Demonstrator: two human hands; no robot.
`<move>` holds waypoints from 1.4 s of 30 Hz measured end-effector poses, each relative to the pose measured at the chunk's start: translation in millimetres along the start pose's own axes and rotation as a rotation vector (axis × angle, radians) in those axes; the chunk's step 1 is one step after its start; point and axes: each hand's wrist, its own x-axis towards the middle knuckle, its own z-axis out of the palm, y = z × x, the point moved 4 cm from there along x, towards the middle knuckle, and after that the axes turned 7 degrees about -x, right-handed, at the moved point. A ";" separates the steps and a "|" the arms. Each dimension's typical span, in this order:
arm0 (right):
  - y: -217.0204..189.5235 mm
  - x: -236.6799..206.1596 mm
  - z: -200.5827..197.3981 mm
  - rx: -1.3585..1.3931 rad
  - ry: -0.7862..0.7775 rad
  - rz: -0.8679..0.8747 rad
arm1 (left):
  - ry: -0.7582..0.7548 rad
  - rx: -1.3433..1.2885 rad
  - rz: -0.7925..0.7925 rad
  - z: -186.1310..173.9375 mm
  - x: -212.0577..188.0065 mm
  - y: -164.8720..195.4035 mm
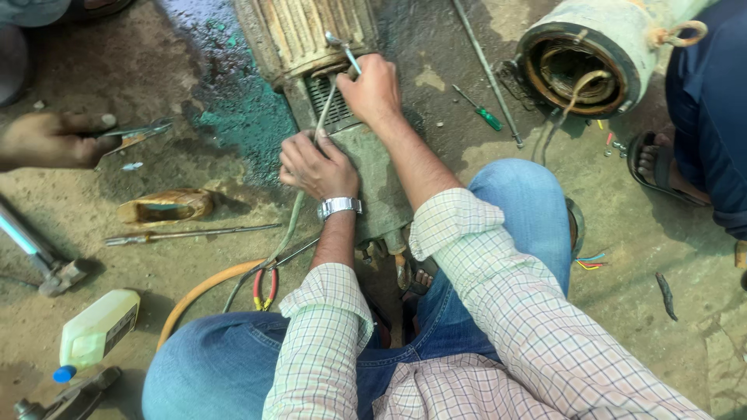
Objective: The person sits on the ground and uses a wrench and screwdriver to tighten bolts and adjust parts on a motor. They manipulate the motor housing and handle a wire while working.
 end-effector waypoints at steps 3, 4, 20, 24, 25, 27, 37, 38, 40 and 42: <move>-1.8 -1.3 1.3 0.092 0.091 -0.144 | 0.042 -0.018 0.012 -2.8 1.5 0.8; -0.6 -1.2 1.0 0.099 0.110 -0.172 | 0.060 -0.027 0.027 -3.4 2.0 1.4; 154.6 19.0 -48.2 -0.235 -0.128 0.480 | -0.029 0.038 0.001 -0.3 4.1 -0.1; 156.2 21.2 -53.3 -0.102 -0.032 0.497 | 0.015 0.020 0.029 10.5 20.1 6.0; 145.0 23.9 -58.9 -0.015 0.000 0.308 | 0.035 0.002 0.055 15.6 27.3 10.2; 114.0 22.8 -68.2 0.122 0.047 -0.046 | 0.025 0.057 0.073 28.5 42.9 18.3; 4.3 -31.2 -41.0 0.173 0.122 -0.651 | 0.041 0.017 0.093 36.7 56.1 27.5; 4.7 -30.7 -37.3 0.189 0.127 -0.672 | 0.025 0.024 0.090 36.6 57.7 25.9; 7.7 -26.7 -29.4 0.094 0.161 -0.677 | -0.021 0.036 0.073 37.1 61.2 22.7; 10.8 -21.7 -22.5 -0.019 0.189 -0.672 | 0.010 0.029 0.114 34.4 61.8 23.0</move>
